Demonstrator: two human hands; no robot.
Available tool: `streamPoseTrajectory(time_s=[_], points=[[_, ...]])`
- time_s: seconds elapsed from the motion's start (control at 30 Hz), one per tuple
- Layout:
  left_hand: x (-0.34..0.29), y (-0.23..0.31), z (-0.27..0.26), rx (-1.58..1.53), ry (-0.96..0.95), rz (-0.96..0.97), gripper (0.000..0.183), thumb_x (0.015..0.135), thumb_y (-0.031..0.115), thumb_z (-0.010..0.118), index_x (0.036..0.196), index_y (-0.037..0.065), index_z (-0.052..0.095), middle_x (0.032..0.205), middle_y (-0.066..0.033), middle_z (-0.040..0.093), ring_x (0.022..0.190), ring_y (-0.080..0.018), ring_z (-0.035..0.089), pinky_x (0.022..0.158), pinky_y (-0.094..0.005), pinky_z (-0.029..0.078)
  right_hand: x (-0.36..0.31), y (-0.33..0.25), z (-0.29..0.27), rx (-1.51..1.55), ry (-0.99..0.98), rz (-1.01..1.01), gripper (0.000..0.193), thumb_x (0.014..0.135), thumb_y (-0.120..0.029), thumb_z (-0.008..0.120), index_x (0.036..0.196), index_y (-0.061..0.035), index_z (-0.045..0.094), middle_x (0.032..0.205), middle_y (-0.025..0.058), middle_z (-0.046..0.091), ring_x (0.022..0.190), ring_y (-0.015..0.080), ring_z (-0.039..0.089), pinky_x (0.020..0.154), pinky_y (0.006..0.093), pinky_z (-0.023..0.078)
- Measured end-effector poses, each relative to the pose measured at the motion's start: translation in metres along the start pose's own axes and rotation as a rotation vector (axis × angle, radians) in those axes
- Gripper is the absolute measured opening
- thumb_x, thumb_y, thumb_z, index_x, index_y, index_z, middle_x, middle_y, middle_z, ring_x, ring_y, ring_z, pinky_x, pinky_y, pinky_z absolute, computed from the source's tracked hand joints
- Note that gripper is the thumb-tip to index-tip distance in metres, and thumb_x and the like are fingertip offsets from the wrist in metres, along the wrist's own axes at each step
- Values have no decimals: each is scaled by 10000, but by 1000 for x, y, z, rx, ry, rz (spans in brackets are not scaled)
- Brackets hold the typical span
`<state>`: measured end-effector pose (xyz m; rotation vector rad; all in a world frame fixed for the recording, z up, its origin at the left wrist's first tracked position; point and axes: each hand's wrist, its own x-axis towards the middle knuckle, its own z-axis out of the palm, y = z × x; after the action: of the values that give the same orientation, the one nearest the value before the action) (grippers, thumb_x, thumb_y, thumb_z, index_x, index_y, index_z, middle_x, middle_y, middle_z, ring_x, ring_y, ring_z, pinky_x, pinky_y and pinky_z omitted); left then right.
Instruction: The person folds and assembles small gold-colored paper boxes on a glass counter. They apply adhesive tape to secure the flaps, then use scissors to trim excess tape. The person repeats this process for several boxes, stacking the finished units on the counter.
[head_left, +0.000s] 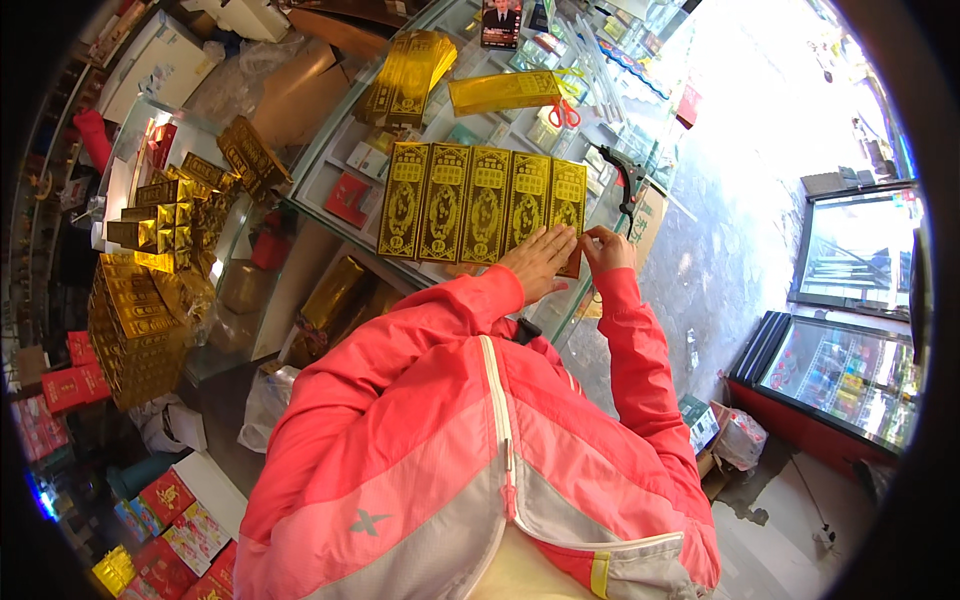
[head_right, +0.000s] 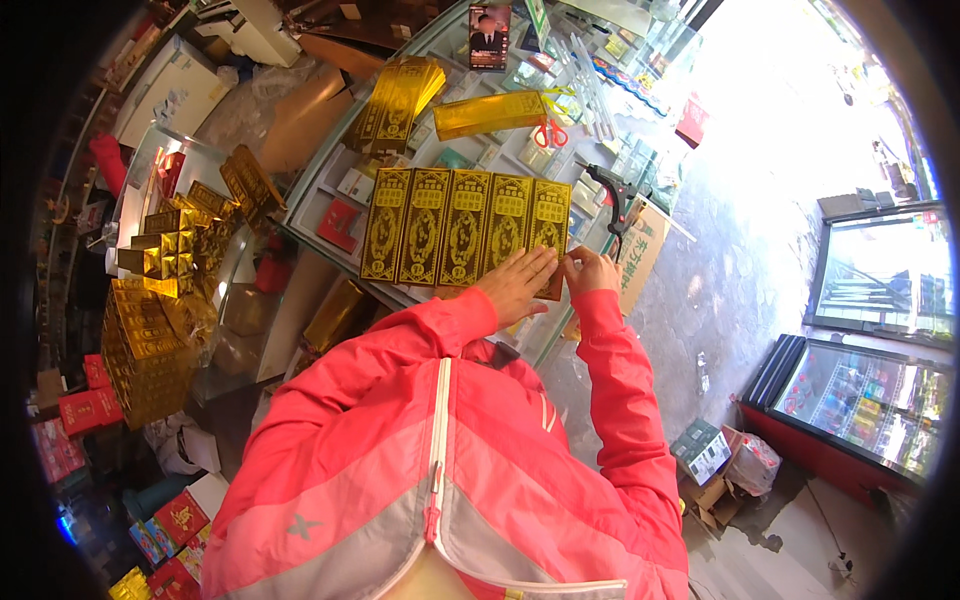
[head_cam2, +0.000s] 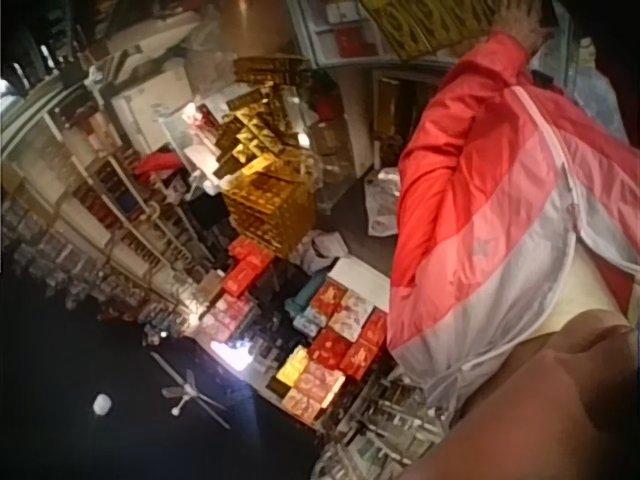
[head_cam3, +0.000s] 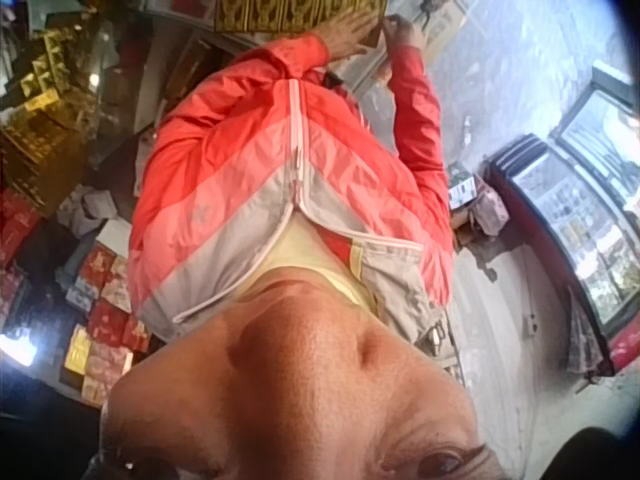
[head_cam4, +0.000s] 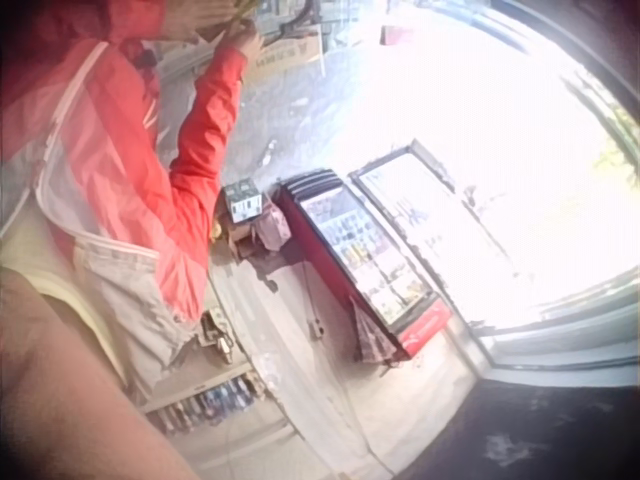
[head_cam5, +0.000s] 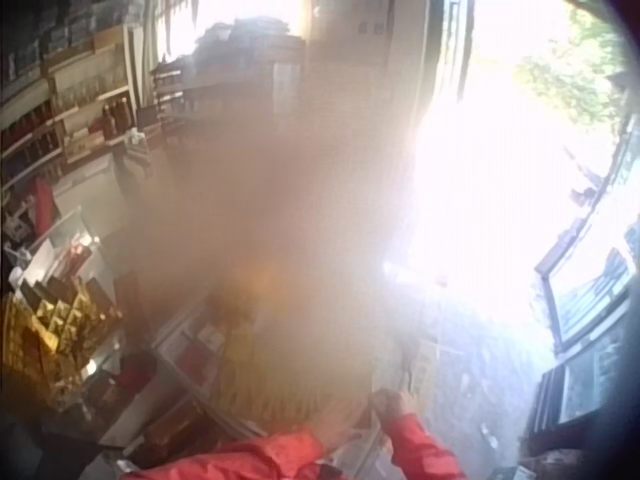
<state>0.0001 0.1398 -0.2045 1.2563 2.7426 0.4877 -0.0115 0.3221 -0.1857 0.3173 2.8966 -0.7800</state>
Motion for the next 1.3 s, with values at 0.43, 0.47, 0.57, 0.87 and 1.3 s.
streamPoseTrajectory(time_s=[0.43,0.47,0.57,0.87,1.3], points=[[-108,-94,-60,83,565,-605,705,861,307,615,1404,-14,300,1485,-229,229,1354,-418,229,1100,-498,206,-3,1,0,52,68,-90,252,812,-304,610,911,-89,698,806,179,668,769,336,657,684,372,504],[-117,-101,-59,142,595,-656,701,856,294,626,1393,-25,307,1479,-239,228,1344,-432,236,1094,-500,214,-3,1,0,53,58,-82,255,811,-305,612,911,-87,697,804,176,668,767,332,658,684,367,504],[-130,-116,-48,-4,573,-839,692,865,316,617,1384,-31,318,1457,-258,257,1324,-434,263,1088,-494,233,-1,2,2,99,35,-42,256,825,-322,598,908,-102,701,819,158,679,789,338,645,743,389,478],[-140,-137,-20,-318,641,-909,565,892,329,578,1333,10,426,1227,-228,497,1146,-387,453,985,-442,364,9,30,15,530,-103,3,251,837,-240,639,923,-12,701,739,64,671,655,141,600,620,279,468],[-145,-152,-9,-1161,779,-856,420,964,382,489,1137,8,575,1107,-87,603,1000,-204,574,852,-298,452,-41,-102,-128,1071,-211,-283,296,950,-260,549,818,-18,657,632,-41,560,516,8,395,473,184,283]])
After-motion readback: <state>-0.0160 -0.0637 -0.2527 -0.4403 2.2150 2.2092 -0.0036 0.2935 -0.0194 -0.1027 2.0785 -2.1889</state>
